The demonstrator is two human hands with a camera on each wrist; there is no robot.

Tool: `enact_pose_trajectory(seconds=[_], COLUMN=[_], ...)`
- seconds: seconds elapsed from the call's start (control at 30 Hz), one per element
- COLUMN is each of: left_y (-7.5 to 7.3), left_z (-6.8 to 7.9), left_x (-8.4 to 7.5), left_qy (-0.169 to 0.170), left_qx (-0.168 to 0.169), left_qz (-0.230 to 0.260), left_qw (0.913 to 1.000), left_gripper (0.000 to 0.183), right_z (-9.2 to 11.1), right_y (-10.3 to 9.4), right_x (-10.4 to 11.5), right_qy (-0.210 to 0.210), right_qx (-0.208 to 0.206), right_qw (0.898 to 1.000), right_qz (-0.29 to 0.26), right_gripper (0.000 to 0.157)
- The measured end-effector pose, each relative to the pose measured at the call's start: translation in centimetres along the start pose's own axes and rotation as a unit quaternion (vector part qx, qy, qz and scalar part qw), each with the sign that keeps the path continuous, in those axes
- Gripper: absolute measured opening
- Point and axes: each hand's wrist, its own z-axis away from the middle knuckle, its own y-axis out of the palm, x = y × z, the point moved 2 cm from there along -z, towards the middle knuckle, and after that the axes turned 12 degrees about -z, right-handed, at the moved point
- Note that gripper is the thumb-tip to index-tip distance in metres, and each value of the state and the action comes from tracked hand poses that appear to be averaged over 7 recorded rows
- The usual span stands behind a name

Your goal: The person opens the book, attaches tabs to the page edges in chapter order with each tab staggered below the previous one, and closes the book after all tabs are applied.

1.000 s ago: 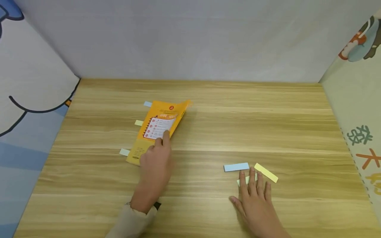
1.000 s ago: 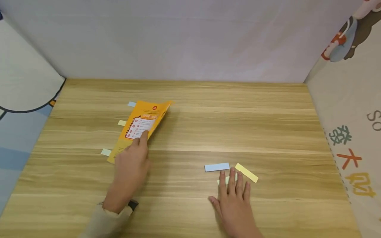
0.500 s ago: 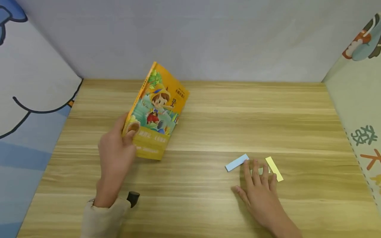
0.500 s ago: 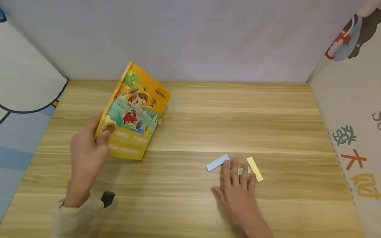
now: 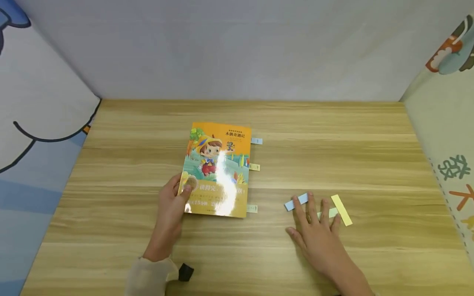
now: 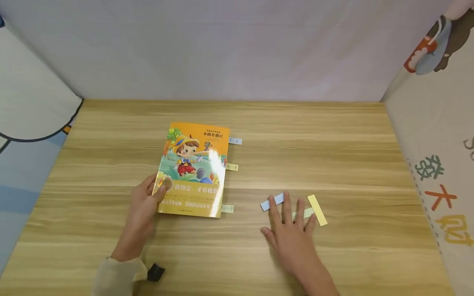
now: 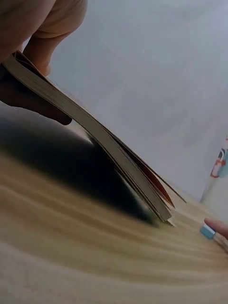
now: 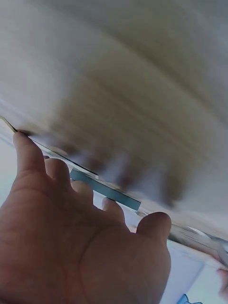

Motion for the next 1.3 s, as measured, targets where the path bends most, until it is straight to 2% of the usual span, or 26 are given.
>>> enact_pose_trajectory(seconds=[0.1, 0.2, 0.27, 0.33, 0.47, 0.6, 0.67, 0.73, 0.8, 0.87, 0.93, 0.97, 1.1, 1.3], left_y=[0.6, 1.1, 1.3, 1.5, 1.7, 1.9, 2.1, 2.6, 3.3, 4.0, 4.6, 4.7, 4.9, 4.6], left_z=[0.0, 0.0, 0.1, 0.2, 0.6, 0.9, 1.1, 1.2, 1.3, 1.3, 1.3, 1.4, 1.5, 1.4], left_x=[0.8, 1.2, 1.3, 1.4, 1.2, 0.7, 0.4, 0.3, 0.3, 0.5, 0.9, 1.1, 1.4, 0.8], left_qy=[0.010, 0.036, 0.060, 0.083, 0.116, 0.135, 0.170, 0.216, 0.267, 0.292, 0.292, 0.288, 0.271, 0.279], left_qx=[-0.009, -0.025, -0.045, -0.061, -0.095, -0.110, -0.110, -0.093, -0.065, -0.023, 0.016, 0.030, 0.059, 0.093], left_qz=[-0.012, -0.060, -0.114, -0.172, -0.284, -0.392, -0.432, -0.458, -0.486, -0.504, -0.524, -0.532, -0.544, -0.539], left_qw=[0.9998, 0.9973, 0.9907, 0.9797, 0.9469, 0.9032, 0.8790, 0.8573, 0.8294, 0.8121, 0.7998, 0.7957, 0.7924, 0.7895], left_gripper=[0.047, 0.050, 0.053, 0.055, 0.057, 0.054, 0.054, 0.054, 0.055, 0.056, 0.058, 0.059, 0.061, 0.061], right_z=[0.1, 0.0, -0.1, -0.4, -0.9, -0.9, -0.8, -0.7, -0.7, -0.8, -0.8, -0.9, -1.0, -2.4], right_y=[-0.4, -1.0, -1.4, -1.8, -2.7, -3.7, -4.0, -4.2, -4.3, -4.4, -4.3, -4.3, -4.1, -2.3], right_x=[-1.1, -2.2, -2.9, -3.5, -4.9, -6.0, -6.4, -6.6, -6.7, -6.7, -6.6, -6.4, -4.5, 1.1], right_qy=[0.015, 0.025, 0.027, 0.025, 0.023, 0.029, 0.033, 0.036, 0.037, 0.037, 0.035, 0.032, 0.008, -0.063], right_qx=[0.006, 0.007, 0.004, 0.001, 0.000, 0.006, 0.009, 0.008, 0.008, 0.007, 0.004, 0.001, -0.006, 0.016], right_qw=[1.000, 0.999, 0.999, 0.999, 0.999, 0.998, 0.998, 0.998, 0.998, 0.998, 0.998, 0.998, 0.999, 0.997], right_qz=[-0.016, -0.030, -0.033, -0.031, -0.039, -0.056, -0.059, -0.058, -0.057, -0.053, -0.050, -0.047, -0.037, -0.048], right_gripper=[0.077, 0.078, 0.078, 0.078, 0.077, 0.076, 0.076, 0.076, 0.076, 0.076, 0.076, 0.076, 0.077, 0.076])
